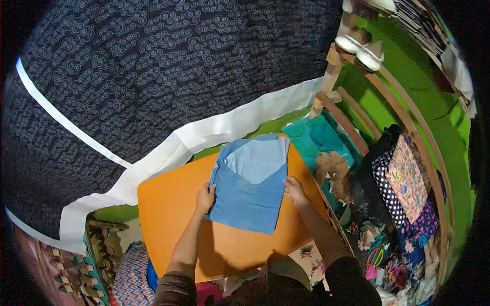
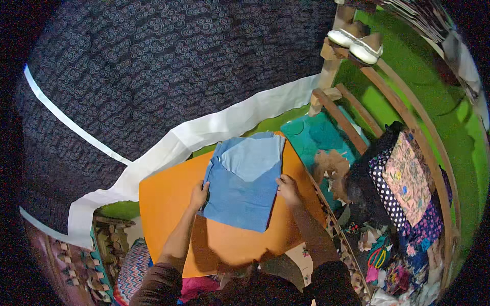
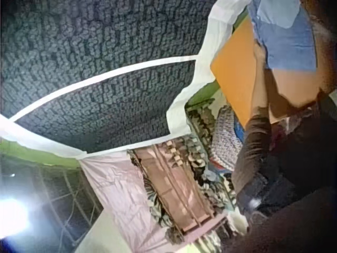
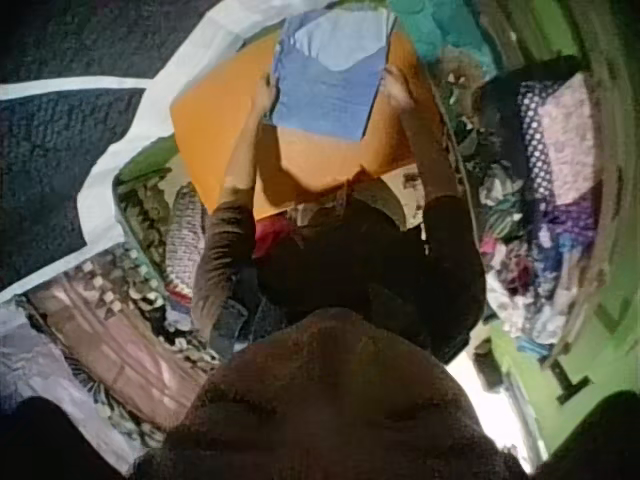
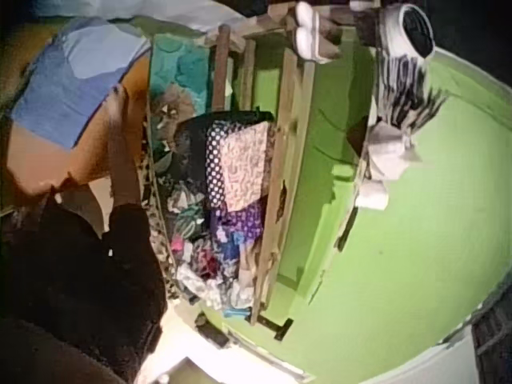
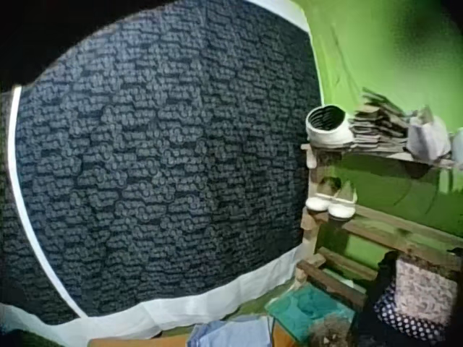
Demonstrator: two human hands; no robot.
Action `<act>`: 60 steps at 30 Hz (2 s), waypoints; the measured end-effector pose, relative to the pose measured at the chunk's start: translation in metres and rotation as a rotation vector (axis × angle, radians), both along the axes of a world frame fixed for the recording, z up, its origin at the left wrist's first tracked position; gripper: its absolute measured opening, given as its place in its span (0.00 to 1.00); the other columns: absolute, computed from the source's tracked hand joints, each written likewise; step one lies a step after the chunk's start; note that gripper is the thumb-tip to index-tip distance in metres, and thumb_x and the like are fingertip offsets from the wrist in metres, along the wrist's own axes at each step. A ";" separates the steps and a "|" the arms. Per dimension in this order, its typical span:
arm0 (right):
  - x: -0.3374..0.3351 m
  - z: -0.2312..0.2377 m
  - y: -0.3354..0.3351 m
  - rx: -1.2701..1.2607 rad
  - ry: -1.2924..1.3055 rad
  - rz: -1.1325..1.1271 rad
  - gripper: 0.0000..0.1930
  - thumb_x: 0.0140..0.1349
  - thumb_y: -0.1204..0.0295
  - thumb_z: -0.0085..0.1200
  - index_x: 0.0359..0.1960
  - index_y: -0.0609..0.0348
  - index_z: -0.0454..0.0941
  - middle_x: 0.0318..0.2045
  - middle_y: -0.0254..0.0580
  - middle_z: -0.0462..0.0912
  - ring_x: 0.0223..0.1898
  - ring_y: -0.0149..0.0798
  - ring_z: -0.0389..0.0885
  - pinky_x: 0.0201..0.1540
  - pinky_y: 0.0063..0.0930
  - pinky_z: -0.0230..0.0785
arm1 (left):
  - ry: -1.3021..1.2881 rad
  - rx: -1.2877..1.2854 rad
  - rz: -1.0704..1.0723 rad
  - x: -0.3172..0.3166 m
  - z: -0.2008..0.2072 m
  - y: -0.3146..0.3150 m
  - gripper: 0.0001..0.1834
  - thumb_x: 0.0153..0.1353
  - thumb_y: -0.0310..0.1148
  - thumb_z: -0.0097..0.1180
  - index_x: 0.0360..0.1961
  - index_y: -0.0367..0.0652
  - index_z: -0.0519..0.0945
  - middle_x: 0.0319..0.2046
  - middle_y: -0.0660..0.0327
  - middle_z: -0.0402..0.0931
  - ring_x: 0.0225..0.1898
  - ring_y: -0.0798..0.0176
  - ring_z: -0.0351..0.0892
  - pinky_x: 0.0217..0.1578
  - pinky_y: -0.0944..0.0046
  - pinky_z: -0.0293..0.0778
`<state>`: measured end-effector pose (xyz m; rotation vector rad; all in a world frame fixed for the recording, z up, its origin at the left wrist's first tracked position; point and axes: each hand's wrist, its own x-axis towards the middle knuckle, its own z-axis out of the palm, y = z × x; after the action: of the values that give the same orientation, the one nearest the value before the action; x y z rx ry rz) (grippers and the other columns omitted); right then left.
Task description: Folding various pieces of patterned fabric on a table and placing them on a shelf.
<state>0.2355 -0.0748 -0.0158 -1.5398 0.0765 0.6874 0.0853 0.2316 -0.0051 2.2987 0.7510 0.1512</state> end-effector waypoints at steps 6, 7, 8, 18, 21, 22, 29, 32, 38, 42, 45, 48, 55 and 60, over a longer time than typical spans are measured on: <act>-0.008 0.013 0.004 -0.108 -0.089 -0.033 0.17 0.60 0.65 0.50 0.47 0.63 0.68 0.37 0.41 0.76 0.30 0.36 0.74 0.35 0.34 0.69 | -0.027 0.008 0.122 -0.019 0.018 -0.019 0.19 0.63 0.43 0.40 0.35 0.35 0.73 0.28 0.42 0.75 0.32 0.39 0.74 0.33 0.48 0.69; -0.008 0.006 0.004 -0.108 -0.086 -0.025 0.17 0.60 0.65 0.50 0.47 0.63 0.68 0.37 0.41 0.76 0.30 0.36 0.74 0.35 0.34 0.69 | 0.055 0.073 0.113 -0.019 0.017 -0.022 0.19 0.63 0.43 0.40 0.36 0.35 0.73 0.29 0.42 0.75 0.32 0.39 0.74 0.33 0.48 0.69; -0.010 0.003 0.007 -0.287 -0.226 0.007 0.18 0.59 0.67 0.49 0.50 0.60 0.67 0.42 0.46 0.74 0.36 0.42 0.73 0.40 0.38 0.67 | 0.134 0.138 0.103 -0.019 0.018 -0.024 0.19 0.62 0.43 0.40 0.38 0.36 0.72 0.30 0.41 0.75 0.32 0.39 0.74 0.34 0.48 0.69; -0.097 0.043 0.045 -0.731 -1.211 0.567 0.27 0.60 0.58 0.43 0.60 0.55 0.58 0.62 0.54 0.53 0.63 0.54 0.49 0.61 0.56 0.39 | -0.060 0.667 -0.708 -0.046 0.035 -0.053 0.29 0.57 0.51 0.44 0.59 0.52 0.63 0.61 0.58 0.56 0.62 0.54 0.55 0.61 0.47 0.45; -0.098 0.022 0.032 -0.780 -1.129 0.590 0.27 0.61 0.54 0.41 0.60 0.51 0.59 0.62 0.54 0.53 0.64 0.52 0.49 0.62 0.53 0.38 | -0.015 0.668 -0.782 -0.058 0.035 -0.040 0.33 0.55 0.56 0.45 0.59 0.54 0.62 0.62 0.60 0.55 0.62 0.56 0.54 0.61 0.48 0.44; -0.098 0.021 0.028 -0.801 -1.148 0.572 0.28 0.61 0.54 0.41 0.61 0.49 0.58 0.62 0.55 0.52 0.64 0.52 0.48 0.62 0.54 0.38 | -0.021 0.621 -0.851 -0.060 0.037 -0.036 0.35 0.53 0.58 0.46 0.60 0.54 0.62 0.62 0.60 0.55 0.62 0.57 0.54 0.61 0.48 0.45; -0.150 0.051 0.000 -0.681 -1.244 0.854 0.34 0.51 0.55 0.52 0.61 0.46 0.58 0.62 0.54 0.53 0.63 0.51 0.53 0.61 0.51 0.45 | 0.080 0.568 -1.000 -0.087 0.027 0.015 0.37 0.53 0.47 0.52 0.61 0.40 0.56 0.62 0.56 0.55 0.63 0.56 0.54 0.60 0.51 0.50; -0.148 0.014 -0.003 -0.817 -1.306 0.790 0.31 0.52 0.62 0.50 0.60 0.46 0.60 0.60 0.49 0.59 0.61 0.46 0.58 0.60 0.46 0.50 | 0.100 0.652 -1.024 -0.077 0.031 0.000 0.36 0.50 0.39 0.56 0.59 0.38 0.59 0.60 0.54 0.57 0.61 0.55 0.57 0.58 0.53 0.55; -0.152 0.025 -0.003 -0.709 -1.272 0.773 0.18 0.55 0.67 0.49 0.49 0.53 0.71 0.48 0.41 0.75 0.48 0.42 0.74 0.51 0.36 0.64 | 0.030 0.573 -0.966 -0.095 0.048 0.006 0.22 0.49 0.37 0.54 0.46 0.40 0.73 0.39 0.49 0.75 0.40 0.49 0.75 0.43 0.53 0.70; -0.175 0.056 -0.029 -0.475 -0.793 0.987 0.17 0.57 0.64 0.50 0.46 0.58 0.72 0.39 0.44 0.79 0.38 0.40 0.77 0.40 0.31 0.70 | 0.274 0.347 -1.058 -0.134 0.116 -0.005 0.17 0.52 0.40 0.50 0.42 0.46 0.76 0.27 0.46 0.76 0.27 0.45 0.75 0.32 0.50 0.72; -0.197 0.113 -0.025 -0.386 -0.302 1.165 0.19 0.58 0.58 0.51 0.45 0.60 0.72 0.37 0.47 0.79 0.35 0.38 0.77 0.37 0.29 0.68 | 0.325 0.140 -1.074 -0.164 0.141 0.005 0.16 0.52 0.42 0.52 0.38 0.46 0.78 0.26 0.48 0.76 0.28 0.49 0.76 0.32 0.54 0.71; -0.196 0.160 -0.017 -0.476 -0.392 1.435 0.23 0.56 0.54 0.52 0.45 0.60 0.72 0.37 0.48 0.78 0.32 0.36 0.76 0.35 0.29 0.67 | 0.413 -0.100 -1.106 -0.168 0.170 0.006 0.20 0.52 0.44 0.52 0.41 0.43 0.77 0.29 0.49 0.77 0.33 0.53 0.77 0.37 0.59 0.71; -0.126 0.153 0.006 -0.325 -0.413 0.892 0.21 0.52 0.61 0.59 0.45 0.60 0.74 0.38 0.40 0.78 0.43 0.34 0.72 0.47 0.25 0.62 | 0.291 -0.152 -0.805 -0.106 0.138 0.030 0.21 0.52 0.44 0.56 0.39 0.36 0.76 0.33 0.49 0.77 0.35 0.54 0.76 0.38 0.61 0.70; -0.087 0.100 0.031 -0.208 -0.494 0.425 0.18 0.48 0.69 0.60 0.40 0.64 0.75 0.38 0.42 0.78 0.42 0.34 0.73 0.46 0.26 0.63 | -0.015 0.071 -0.492 -0.068 0.093 0.026 0.21 0.53 0.42 0.55 0.40 0.34 0.74 0.34 0.46 0.77 0.39 0.46 0.75 0.41 0.56 0.70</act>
<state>0.1489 -0.0437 0.0837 -1.9115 -0.5805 0.6199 0.0171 0.2580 0.0879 2.4724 0.1584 -0.0316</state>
